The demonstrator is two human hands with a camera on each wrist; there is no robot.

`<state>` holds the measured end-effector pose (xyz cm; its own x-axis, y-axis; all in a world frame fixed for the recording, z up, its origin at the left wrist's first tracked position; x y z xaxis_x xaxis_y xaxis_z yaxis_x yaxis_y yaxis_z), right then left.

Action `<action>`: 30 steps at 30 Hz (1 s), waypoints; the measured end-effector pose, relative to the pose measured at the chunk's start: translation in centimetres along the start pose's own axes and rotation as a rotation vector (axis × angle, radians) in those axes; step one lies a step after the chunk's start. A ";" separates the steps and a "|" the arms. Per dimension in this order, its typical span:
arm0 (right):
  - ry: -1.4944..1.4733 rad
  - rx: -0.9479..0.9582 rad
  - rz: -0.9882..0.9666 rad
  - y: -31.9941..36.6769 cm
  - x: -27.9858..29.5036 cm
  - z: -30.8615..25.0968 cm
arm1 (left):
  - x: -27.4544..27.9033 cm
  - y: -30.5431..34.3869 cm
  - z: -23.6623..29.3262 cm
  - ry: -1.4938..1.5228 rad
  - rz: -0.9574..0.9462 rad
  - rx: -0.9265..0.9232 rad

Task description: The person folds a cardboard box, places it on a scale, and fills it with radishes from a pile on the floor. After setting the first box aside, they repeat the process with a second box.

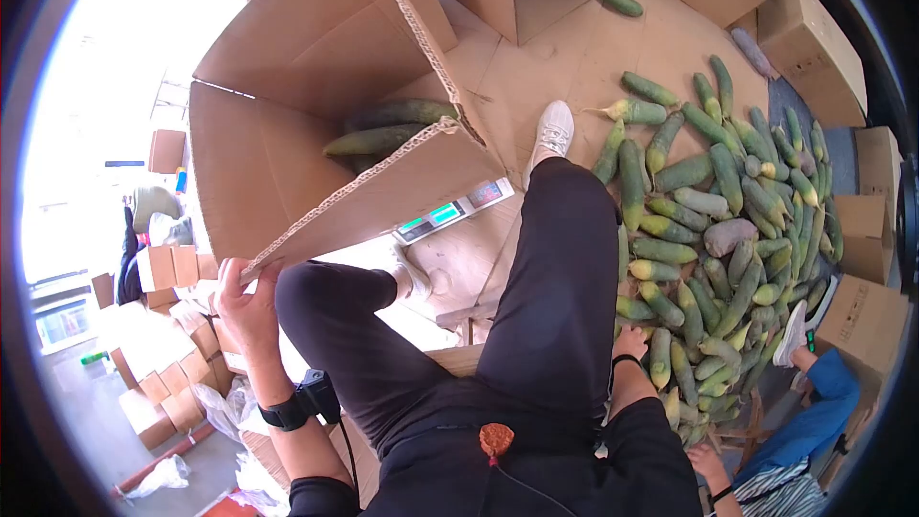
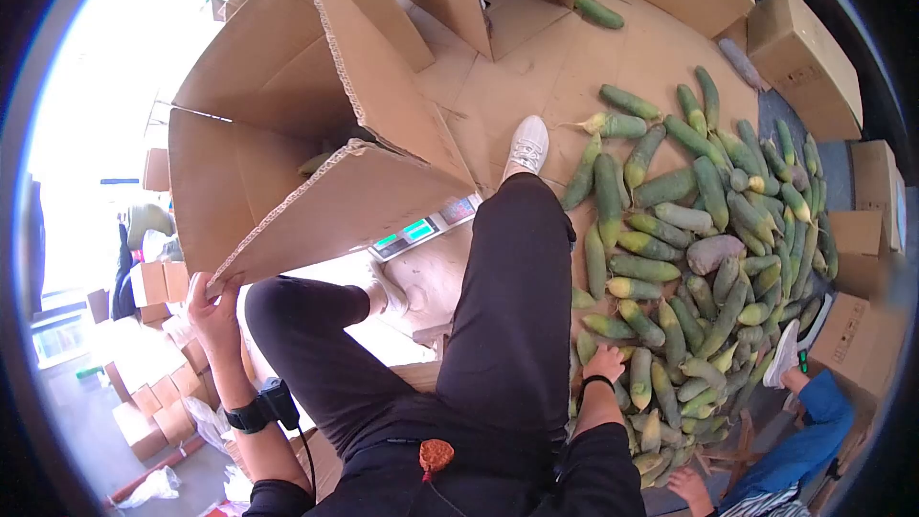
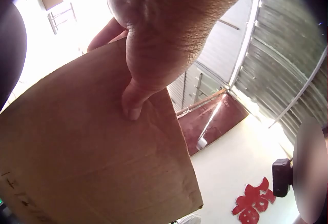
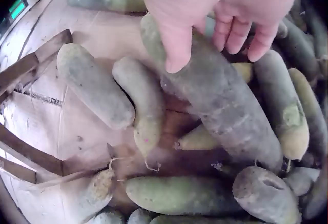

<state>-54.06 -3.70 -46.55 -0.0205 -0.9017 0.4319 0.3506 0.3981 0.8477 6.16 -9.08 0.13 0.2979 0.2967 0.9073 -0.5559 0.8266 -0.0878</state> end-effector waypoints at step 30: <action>-0.134 0.336 -0.038 -5.2 -8.0 -0.2 | 0.8 -0.4 1.2 -0.039 0.031 -0.023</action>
<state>-55.59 1.43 -54.52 -0.1583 -0.8956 0.4157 0.0204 0.4180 0.9082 5.72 -9.71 1.39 0.2498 0.3039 0.9194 -0.5460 0.8284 -0.1255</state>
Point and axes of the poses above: each hand's wrist, its own y-axis away from the middle knuckle, its own x-axis out of the back of the hand, z = x × y, the point moved 10 cm from there along -y, towards the middle knuckle, and after that the axes turned 12 degrees about -z, right-handed, at the moved point
